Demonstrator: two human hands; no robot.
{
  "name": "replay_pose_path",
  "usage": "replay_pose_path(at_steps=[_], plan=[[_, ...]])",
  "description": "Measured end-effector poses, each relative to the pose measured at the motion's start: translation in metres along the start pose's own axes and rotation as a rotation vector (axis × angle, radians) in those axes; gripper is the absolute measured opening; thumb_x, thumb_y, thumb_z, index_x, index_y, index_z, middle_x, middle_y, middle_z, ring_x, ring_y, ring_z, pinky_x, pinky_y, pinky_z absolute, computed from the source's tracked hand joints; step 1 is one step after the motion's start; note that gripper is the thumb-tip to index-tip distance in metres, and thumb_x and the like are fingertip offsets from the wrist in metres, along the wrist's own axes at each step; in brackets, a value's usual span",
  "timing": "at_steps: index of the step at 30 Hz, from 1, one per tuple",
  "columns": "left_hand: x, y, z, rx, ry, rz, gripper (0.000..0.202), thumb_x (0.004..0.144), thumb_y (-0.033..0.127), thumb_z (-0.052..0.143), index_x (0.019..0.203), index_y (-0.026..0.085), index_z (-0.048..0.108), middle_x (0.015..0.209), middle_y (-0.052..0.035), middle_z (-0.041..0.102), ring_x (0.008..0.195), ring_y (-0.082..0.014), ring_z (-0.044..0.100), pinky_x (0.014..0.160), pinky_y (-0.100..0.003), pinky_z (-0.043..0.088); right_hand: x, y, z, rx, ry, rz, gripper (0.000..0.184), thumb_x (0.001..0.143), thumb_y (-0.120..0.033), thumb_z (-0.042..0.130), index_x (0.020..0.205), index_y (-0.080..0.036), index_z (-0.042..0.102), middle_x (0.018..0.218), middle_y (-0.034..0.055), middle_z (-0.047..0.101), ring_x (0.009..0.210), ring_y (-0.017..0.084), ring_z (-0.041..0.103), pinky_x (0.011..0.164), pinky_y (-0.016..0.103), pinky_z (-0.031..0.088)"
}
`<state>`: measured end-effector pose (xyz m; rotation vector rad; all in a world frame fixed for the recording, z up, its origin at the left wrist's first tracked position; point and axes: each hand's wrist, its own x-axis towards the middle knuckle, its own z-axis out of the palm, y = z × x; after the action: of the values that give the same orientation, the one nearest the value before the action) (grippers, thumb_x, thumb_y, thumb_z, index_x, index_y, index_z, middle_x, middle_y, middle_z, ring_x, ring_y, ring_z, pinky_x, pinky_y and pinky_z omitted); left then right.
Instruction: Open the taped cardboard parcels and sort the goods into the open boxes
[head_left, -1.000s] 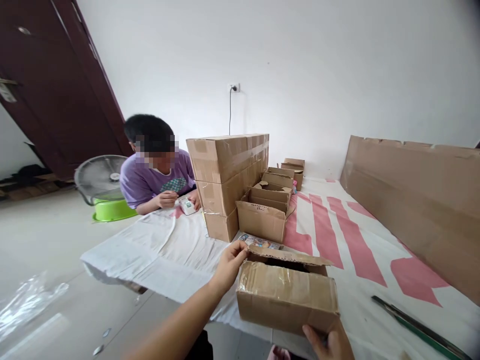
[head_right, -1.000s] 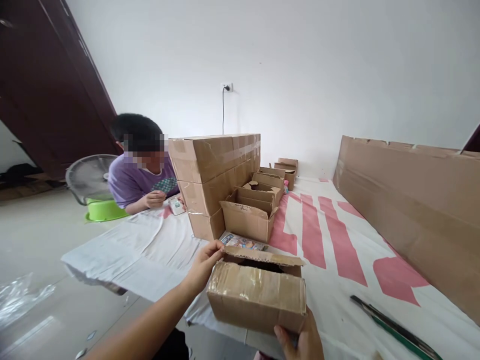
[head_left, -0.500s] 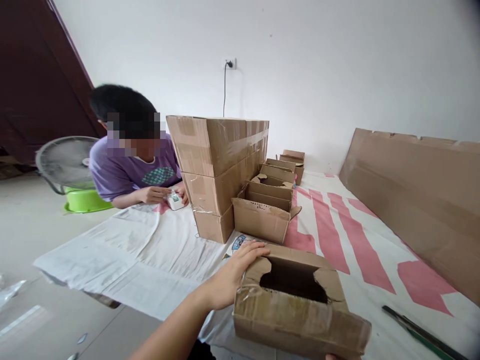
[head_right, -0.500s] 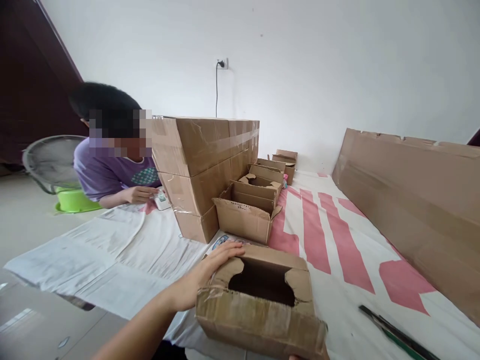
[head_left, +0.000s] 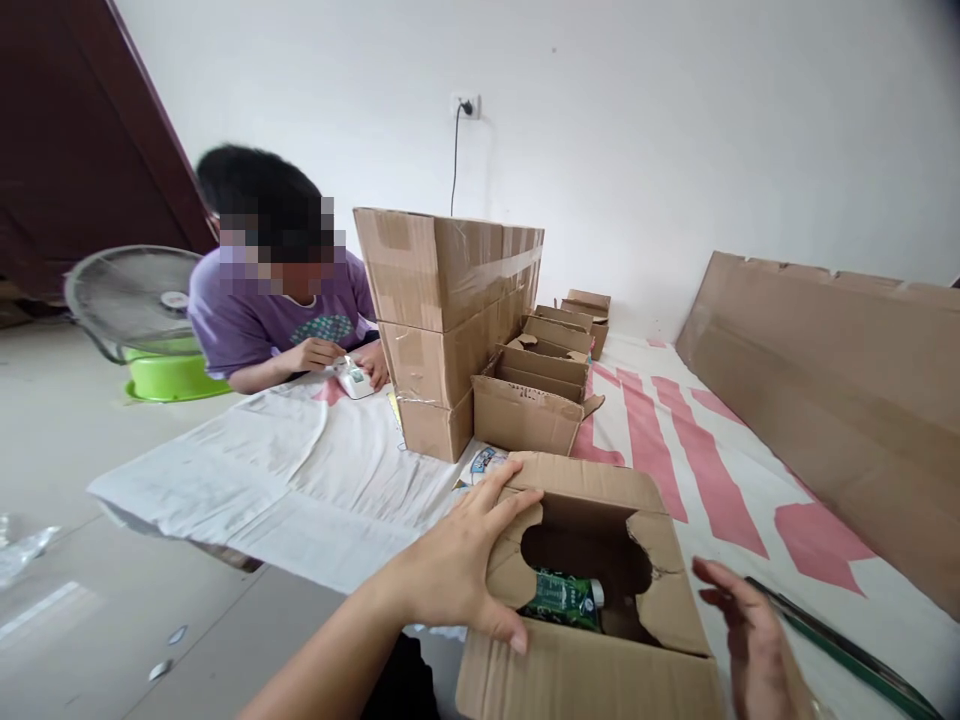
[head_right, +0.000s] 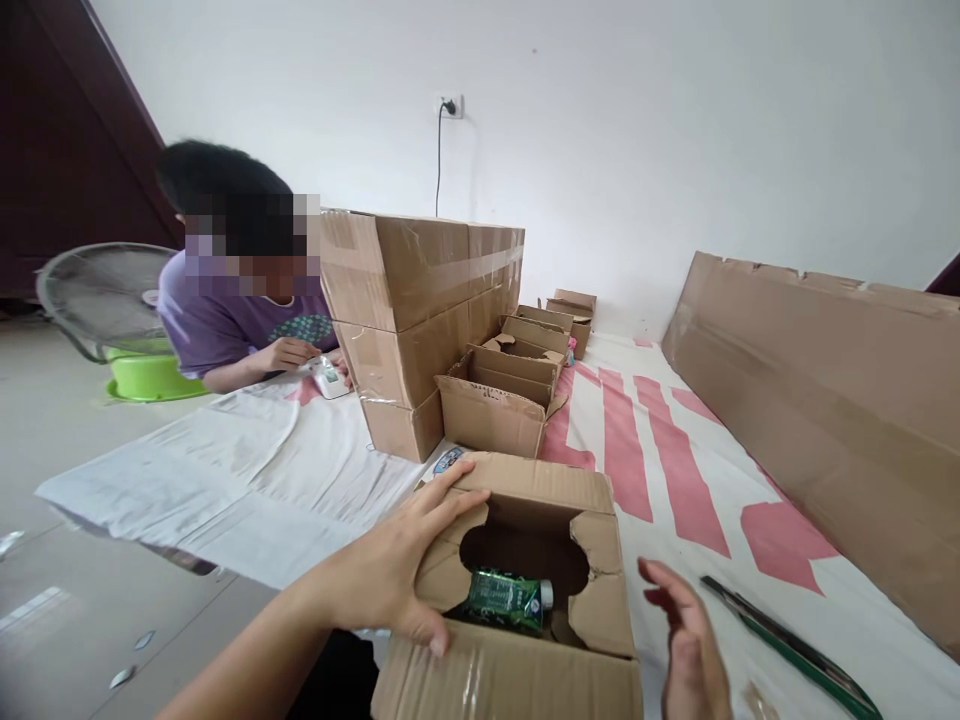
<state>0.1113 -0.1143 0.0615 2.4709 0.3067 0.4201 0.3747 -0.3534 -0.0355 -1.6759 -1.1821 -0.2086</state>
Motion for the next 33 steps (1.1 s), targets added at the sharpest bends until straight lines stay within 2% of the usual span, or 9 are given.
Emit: replay_pose_path(at_steps=[3, 7, 10, 12, 18, 23, 26, 29, 33], plan=[[-0.002, 0.006, 0.0, -0.006, -0.027, -0.017, 0.113, 0.049, 0.062, 0.085, 0.146, 0.025, 0.039, 0.163, -0.0173, 0.002, 0.145, -0.0483, 0.017, 0.111, -0.062, 0.031, 0.027, -0.03, -0.018, -0.029, -0.021, -0.115, 0.035, 0.099, -0.041, 0.038, 0.123, -0.024, 0.057, 0.123, 0.0109, 0.062, 0.109, 0.027, 0.061, 0.087, 0.039, 0.053], [-0.001, 0.008, 0.001, -0.014, -0.017, 0.02, 0.107, 0.052, 0.06, 0.084, 0.144, 0.024, 0.042, 0.163, -0.0177, 0.003, 0.145, -0.0466, 0.018, 0.112, -0.059, 0.03, 0.059, -0.073, -0.012, -0.194, -0.421, -0.487, 0.036, 0.096, -0.043, 0.047, 0.125, -0.026, 0.058, 0.123, 0.0089, 0.064, 0.123, 0.029, 0.052, 0.102, 0.046, 0.045], [0.001, 0.004, 0.003, -0.043, 0.01, 0.045, 0.104, 0.053, 0.059, 0.085, 0.143, 0.025, 0.043, 0.163, -0.0171, 0.004, 0.146, -0.0458, 0.017, 0.113, -0.059, 0.029, 0.073, -0.083, -0.005, -0.363, -0.623, -0.626, 0.029, 0.092, -0.044, 0.056, 0.115, -0.028, 0.065, 0.113, 0.0056, 0.07, 0.121, 0.03, 0.055, 0.106, 0.053, 0.039], [0.002, 0.0, 0.004, -0.076, 0.038, 0.052, 0.104, 0.054, 0.059, 0.085, 0.143, 0.024, 0.043, 0.163, -0.0169, 0.005, 0.146, -0.0457, 0.017, 0.113, -0.059, 0.029, 0.077, -0.082, -0.008, -0.473, -0.608, -0.64, 0.022, 0.09, -0.039, 0.058, 0.107, -0.029, 0.068, 0.109, 0.0047, 0.071, 0.117, 0.031, 0.056, 0.105, 0.055, 0.038], [-0.003, -0.003, 0.01, -0.083, 0.149, 0.05, 0.094, 0.062, 0.059, 0.08, 0.142, 0.027, 0.044, 0.161, -0.0152, 0.017, 0.146, -0.0436, 0.02, 0.113, -0.063, 0.028, 0.079, -0.073, -0.034, -0.552, -0.336, -0.644, 0.023, 0.091, -0.037, 0.052, 0.108, -0.028, 0.065, 0.119, 0.0072, 0.065, 0.117, 0.031, 0.054, 0.096, 0.051, 0.042], [-0.006, 0.003, 0.011, 0.05, 0.332, 0.123, 0.054, 0.079, 0.04, 0.07, 0.13, 0.028, 0.056, 0.15, -0.0111, 0.041, 0.141, -0.0376, 0.031, 0.113, -0.059, 0.029, 0.073, -0.06, -0.039, -0.504, -0.231, -0.559, 0.025, 0.09, -0.041, 0.054, 0.108, -0.024, 0.059, 0.116, 0.011, 0.063, 0.111, 0.031, 0.056, 0.093, 0.049, 0.044], [-0.005, 0.007, 0.009, 0.085, 0.235, 0.218, 0.036, 0.087, 0.037, 0.062, 0.122, 0.027, 0.064, 0.141, -0.0099, 0.052, 0.137, -0.035, 0.039, 0.113, -0.055, 0.03, 0.073, -0.05, -0.038, -0.524, -0.191, -0.504, 0.015, 0.09, -0.035, 0.054, 0.098, -0.024, 0.059, 0.105, 0.0092, 0.065, 0.103, 0.029, 0.059, 0.087, 0.047, 0.045], [-0.003, 0.01, 0.006, 0.117, 0.05, 0.228, 0.031, 0.087, 0.047, 0.06, 0.111, 0.03, 0.071, 0.147, -0.0078, 0.048, 0.144, -0.0396, 0.027, 0.115, -0.059, 0.023, 0.077, -0.046, -0.037, -0.569, -0.273, -0.476, 0.013, 0.09, -0.037, 0.053, 0.089, -0.026, 0.06, 0.096, 0.0059, 0.067, 0.099, 0.029, 0.06, 0.081, 0.046, 0.048], [-0.001, 0.012, 0.005, 0.142, 0.012, 0.19, 0.037, 0.086, 0.051, 0.06, 0.115, 0.031, 0.07, 0.153, -0.0073, 0.041, 0.146, -0.0425, 0.018, 0.115, -0.064, 0.015, 0.089, -0.052, -0.031, -0.594, -0.377, -0.562, 0.011, 0.092, -0.029, 0.049, 0.092, -0.026, 0.06, 0.108, 0.0068, 0.066, 0.11, 0.028, 0.058, 0.088, 0.047, 0.048]])
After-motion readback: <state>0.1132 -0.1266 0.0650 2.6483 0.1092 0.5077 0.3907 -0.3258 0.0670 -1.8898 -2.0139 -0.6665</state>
